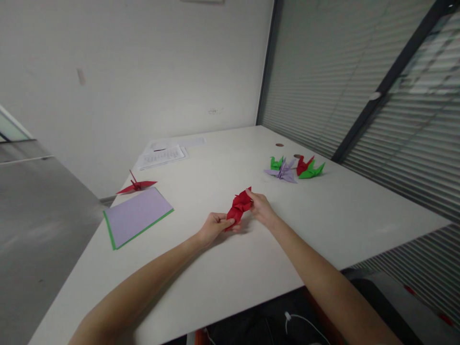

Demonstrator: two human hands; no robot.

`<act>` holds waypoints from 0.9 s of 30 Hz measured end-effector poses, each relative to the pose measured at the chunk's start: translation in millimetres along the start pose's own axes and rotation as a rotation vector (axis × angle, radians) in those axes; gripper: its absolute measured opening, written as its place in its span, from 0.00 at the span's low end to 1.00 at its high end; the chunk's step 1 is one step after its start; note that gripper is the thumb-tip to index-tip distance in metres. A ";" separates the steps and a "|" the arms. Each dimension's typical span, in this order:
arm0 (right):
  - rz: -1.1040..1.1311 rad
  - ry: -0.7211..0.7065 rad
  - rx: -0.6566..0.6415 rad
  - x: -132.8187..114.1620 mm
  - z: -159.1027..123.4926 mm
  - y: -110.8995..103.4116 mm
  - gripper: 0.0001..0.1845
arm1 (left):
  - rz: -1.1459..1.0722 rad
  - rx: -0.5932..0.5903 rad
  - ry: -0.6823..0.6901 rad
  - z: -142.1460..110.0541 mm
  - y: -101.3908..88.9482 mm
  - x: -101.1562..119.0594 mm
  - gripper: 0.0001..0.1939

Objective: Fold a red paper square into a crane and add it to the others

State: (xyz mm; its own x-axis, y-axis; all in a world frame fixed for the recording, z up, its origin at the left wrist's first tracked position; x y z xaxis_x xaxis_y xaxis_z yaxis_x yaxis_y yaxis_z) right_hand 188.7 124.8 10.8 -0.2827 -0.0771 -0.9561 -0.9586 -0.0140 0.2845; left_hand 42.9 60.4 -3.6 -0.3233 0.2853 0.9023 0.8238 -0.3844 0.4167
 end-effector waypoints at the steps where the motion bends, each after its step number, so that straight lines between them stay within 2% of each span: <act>1: 0.020 -0.011 0.031 -1.1 0.0 -2.4 0.21 | -0.014 0.001 -0.008 0.1 -0.2 -0.8 0.24; 4: 0.044 -0.037 0.091 -3.8 -1.0 -6.9 0.19 | -0.039 0.003 -0.028 0.8 -1.1 -3.3 0.25; 23: 0.040 -0.045 0.113 -1.1 4.0 -11.3 0.22 | -0.042 0.011 -0.027 0.0 0.1 -1.4 0.25; 27: 0.055 -0.038 0.070 -0.1 2.9 -7.4 0.21 | -0.026 0.010 -0.020 0.1 -1.0 -2.4 0.25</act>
State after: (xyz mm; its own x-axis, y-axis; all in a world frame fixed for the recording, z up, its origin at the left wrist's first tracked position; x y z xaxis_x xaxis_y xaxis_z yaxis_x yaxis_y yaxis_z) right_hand 195.8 127.9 8.6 -0.3346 -0.0377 -0.9416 -0.9414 0.0592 0.3322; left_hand 42.9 60.2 -6.2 -0.3352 0.3127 0.8888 0.8197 -0.3682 0.4387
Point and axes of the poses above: each hand's wrist, its own z-axis towards the middle knuckle, its own y-axis out of the palm, x = y × z, the point moved 7 cm from there along z, towards the middle knuckle, and after that the axes turned 5 degrees about -z, right-handed, at the moved point
